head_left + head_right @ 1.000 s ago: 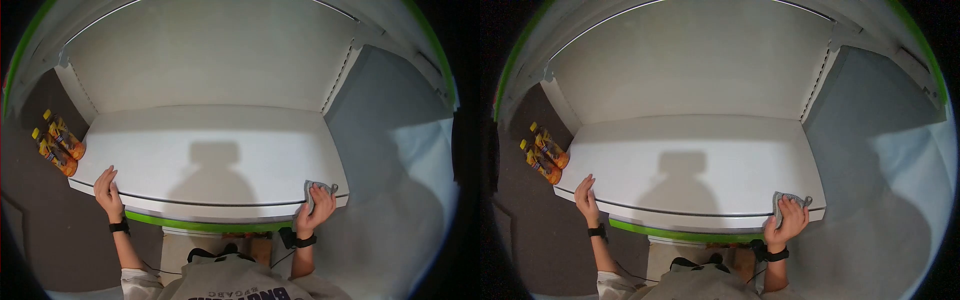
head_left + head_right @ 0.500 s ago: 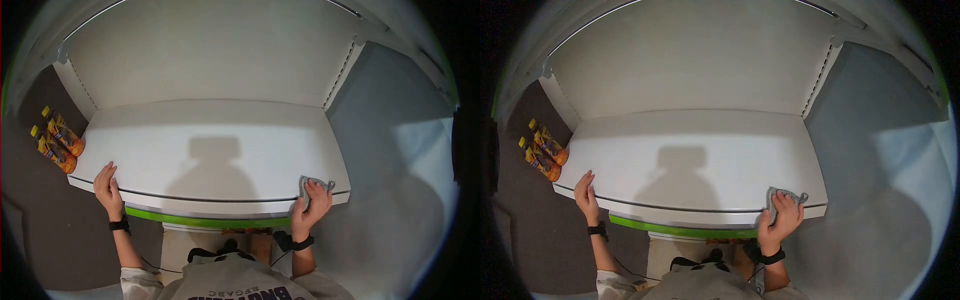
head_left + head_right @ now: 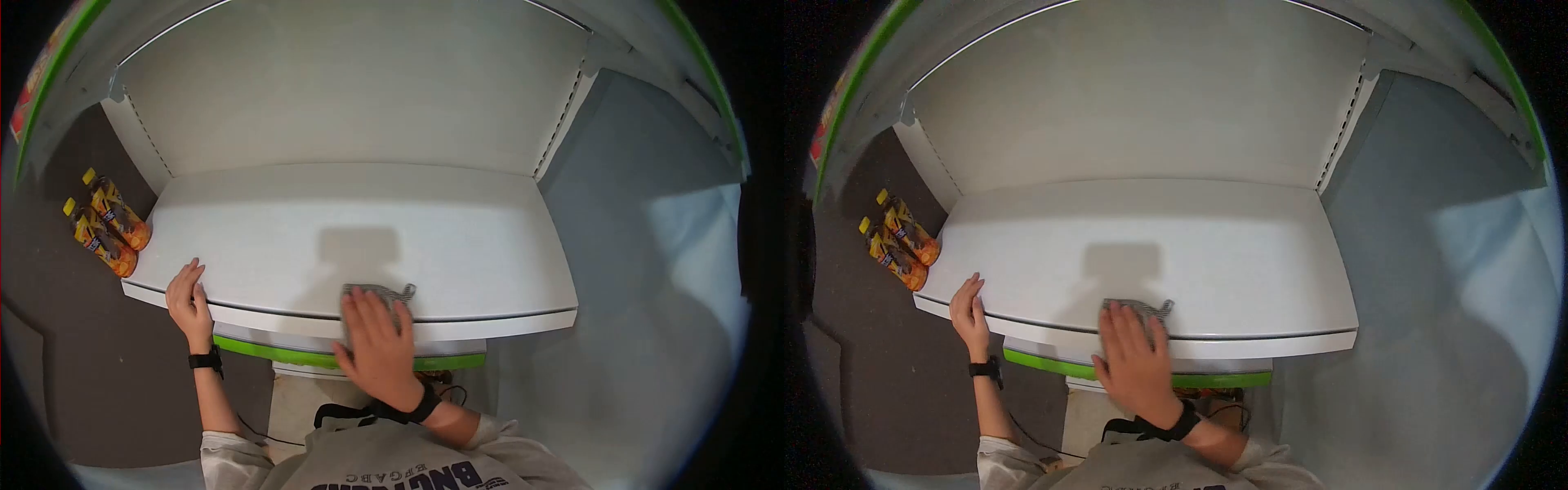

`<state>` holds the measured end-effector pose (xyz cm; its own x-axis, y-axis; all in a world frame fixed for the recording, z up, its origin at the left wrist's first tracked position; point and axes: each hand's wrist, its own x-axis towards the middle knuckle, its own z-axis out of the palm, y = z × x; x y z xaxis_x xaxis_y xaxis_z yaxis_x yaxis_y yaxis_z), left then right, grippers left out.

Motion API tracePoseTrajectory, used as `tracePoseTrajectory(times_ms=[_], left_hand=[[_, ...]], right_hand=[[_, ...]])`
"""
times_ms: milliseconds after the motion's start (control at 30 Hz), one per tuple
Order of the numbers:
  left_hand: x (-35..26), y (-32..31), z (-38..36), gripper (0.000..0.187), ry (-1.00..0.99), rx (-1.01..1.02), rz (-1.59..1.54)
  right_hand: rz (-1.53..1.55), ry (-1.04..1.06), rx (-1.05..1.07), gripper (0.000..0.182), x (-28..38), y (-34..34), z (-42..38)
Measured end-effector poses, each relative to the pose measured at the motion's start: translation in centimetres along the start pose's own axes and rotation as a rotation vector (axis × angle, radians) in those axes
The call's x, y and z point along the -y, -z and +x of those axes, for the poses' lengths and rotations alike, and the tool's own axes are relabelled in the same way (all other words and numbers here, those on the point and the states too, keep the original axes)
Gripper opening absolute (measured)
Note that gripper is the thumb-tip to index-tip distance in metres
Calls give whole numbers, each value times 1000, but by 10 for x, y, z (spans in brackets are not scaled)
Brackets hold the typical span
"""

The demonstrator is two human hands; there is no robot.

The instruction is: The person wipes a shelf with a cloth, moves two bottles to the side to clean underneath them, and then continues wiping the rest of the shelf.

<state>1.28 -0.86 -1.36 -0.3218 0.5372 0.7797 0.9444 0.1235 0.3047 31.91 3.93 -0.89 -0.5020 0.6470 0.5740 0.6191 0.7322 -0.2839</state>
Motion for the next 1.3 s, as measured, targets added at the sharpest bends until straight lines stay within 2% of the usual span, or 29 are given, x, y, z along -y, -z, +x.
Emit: tracePoseTrajectory(times_ms=[233,467,533,567,767,867,967,1167,1300], left_hand=[[0,0,-1,25,-14,-16,0],[1,3,0,31,-10,39,28],[3,1,-1,40,-15,34,24],[4,1,-1,40,-13,32,27],[7,-4,-4,45,-12,6,29],[4,-3,-3,46,-27,0,46],[7,-4,-3,48,-24,6,44],[8,-5,-5,51,-9,-16,21],[7,-7,-4,53,-3,-35,9]], right_hand=[[-18,204,26,67,43,-37,26],[88,188,32,66,32,-23,20],[31,54,22,62,16,-12,12],[34,58,22,62,5,-5,8],[-136,-215,-195,48,-74,49,-26],[-228,-283,-350,43,-120,69,-47],[-324,-312,-402,42,-154,85,-67],[-432,-466,-473,34,-172,96,-81],[-460,-487,-474,35,-165,90,-77]])
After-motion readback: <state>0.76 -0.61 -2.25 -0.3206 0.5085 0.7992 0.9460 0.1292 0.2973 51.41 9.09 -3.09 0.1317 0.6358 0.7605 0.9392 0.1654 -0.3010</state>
